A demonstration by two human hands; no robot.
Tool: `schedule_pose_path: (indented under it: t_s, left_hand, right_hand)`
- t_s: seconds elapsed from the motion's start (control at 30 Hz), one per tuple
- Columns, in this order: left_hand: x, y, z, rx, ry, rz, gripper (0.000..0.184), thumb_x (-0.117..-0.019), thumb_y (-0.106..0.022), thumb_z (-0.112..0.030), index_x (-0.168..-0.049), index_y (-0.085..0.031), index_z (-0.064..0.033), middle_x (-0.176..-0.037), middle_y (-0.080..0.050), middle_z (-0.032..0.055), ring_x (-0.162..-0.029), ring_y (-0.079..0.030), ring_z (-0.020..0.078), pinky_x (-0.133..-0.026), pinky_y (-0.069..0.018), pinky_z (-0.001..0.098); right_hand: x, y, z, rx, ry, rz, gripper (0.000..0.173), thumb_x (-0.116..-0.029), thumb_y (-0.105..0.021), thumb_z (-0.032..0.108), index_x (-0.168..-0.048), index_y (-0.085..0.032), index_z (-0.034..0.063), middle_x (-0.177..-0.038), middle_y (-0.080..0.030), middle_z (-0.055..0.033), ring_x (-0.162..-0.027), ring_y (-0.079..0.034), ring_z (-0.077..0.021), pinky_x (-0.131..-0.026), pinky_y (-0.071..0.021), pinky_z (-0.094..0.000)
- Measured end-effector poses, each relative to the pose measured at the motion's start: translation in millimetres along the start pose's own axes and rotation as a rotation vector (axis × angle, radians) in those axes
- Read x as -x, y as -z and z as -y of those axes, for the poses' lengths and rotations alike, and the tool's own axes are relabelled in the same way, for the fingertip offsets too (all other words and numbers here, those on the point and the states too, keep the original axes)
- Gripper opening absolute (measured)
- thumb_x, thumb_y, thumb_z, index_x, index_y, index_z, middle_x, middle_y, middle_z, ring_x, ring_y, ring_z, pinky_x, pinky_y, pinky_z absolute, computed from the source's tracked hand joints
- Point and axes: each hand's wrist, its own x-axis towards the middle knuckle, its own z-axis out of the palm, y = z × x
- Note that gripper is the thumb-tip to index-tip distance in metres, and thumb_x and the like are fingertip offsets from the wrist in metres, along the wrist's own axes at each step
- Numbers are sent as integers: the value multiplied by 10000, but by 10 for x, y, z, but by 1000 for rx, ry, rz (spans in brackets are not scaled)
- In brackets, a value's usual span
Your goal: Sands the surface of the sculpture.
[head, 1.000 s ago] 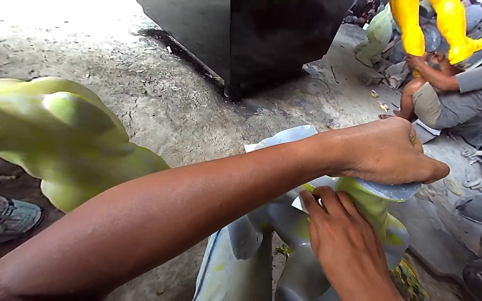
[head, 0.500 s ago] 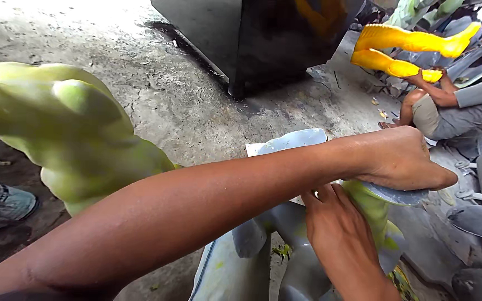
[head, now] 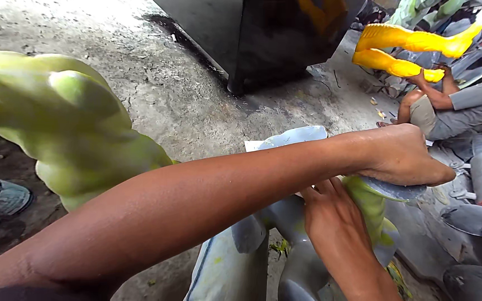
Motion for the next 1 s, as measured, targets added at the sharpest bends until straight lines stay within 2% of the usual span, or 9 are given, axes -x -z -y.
schedule_pose_path:
  t_s: [0.17,0.27,0.43,0.53,0.63,0.73,0.83,0.87,1.0]
  left_hand:
    - [-15,5,26,23,-14,1,451,-1011,-621,-265,-598,-534,-105,-538,-460,-8,-480,-436,87,-460,-333,288]
    - [-38,5,42,28,-15,0,451,-1007,-621,-265,-593,-536,-108,-536,-462,-11,-480,-437,87,-460,-329,290]
    - [-54,20,56,22,1,-18,442,-1013,-608,-265,-604,-552,-107,-541,-467,-8,-485,-443,88,-464,-335,290]
    - [-86,32,62,23,6,-24,446,-1011,-605,-261,-597,-536,-110,-538,-460,-8,-479,-432,85,-463,-326,290]
    - [-116,51,50,14,41,-29,431,-1012,-605,-280,-620,-555,-109,-560,-481,-6,-501,-454,90,-478,-349,298]
    - [-131,55,46,10,67,-37,425,-1012,-604,-286,-628,-560,-109,-567,-482,-5,-508,-456,93,-482,-351,301]
    - [-146,58,59,21,82,-40,406,-1009,-603,-277,-639,-572,-112,-573,-492,-5,-509,-464,89,-480,-357,295]
    - [-149,62,66,32,76,-43,402,-1009,-601,-270,-640,-574,-112,-573,-495,-6,-508,-467,86,-479,-360,292]
    - [-138,90,88,42,93,-54,395,-1007,-605,-279,-648,-586,-114,-584,-508,-5,-525,-480,90,-494,-371,301]
  right_hand:
    - [166,57,-206,-18,95,71,373,-910,-619,78,-1217,-745,247,-1046,-639,-29,-956,-621,-241,-732,-548,-389]
    - [265,61,-324,-36,141,62,408,-925,-571,93,-1251,-737,273,-1065,-656,-24,-1000,-625,-241,-760,-552,-389]
    - [473,41,-465,-64,219,73,508,-882,-566,79,-1314,-701,313,-1135,-681,5,-1030,-644,-235,-766,-568,-382]
    - [590,23,-547,-142,257,71,445,-912,-529,162,-1292,-712,304,-1118,-694,15,-997,-660,-214,-759,-572,-377]
    - [592,65,-609,-202,199,3,398,-951,-483,218,-1252,-737,274,-1108,-706,25,-1004,-668,-182,-797,-573,-376]
    - [462,88,-578,-88,96,-139,376,-935,-532,182,-1237,-752,221,-1129,-701,-13,-992,-671,-211,-757,-571,-392]
    - [326,21,-421,97,9,-135,367,-913,-638,104,-1266,-724,157,-1128,-666,-82,-988,-659,-276,-734,-571,-413]
    - [311,-17,-375,155,4,-128,356,-915,-649,100,-1261,-726,135,-1090,-666,-91,-970,-660,-282,-726,-568,-406]
    - [429,13,-369,313,73,-51,338,-918,-605,51,-1213,-751,129,-1002,-687,-48,-904,-661,-237,-669,-537,-350]
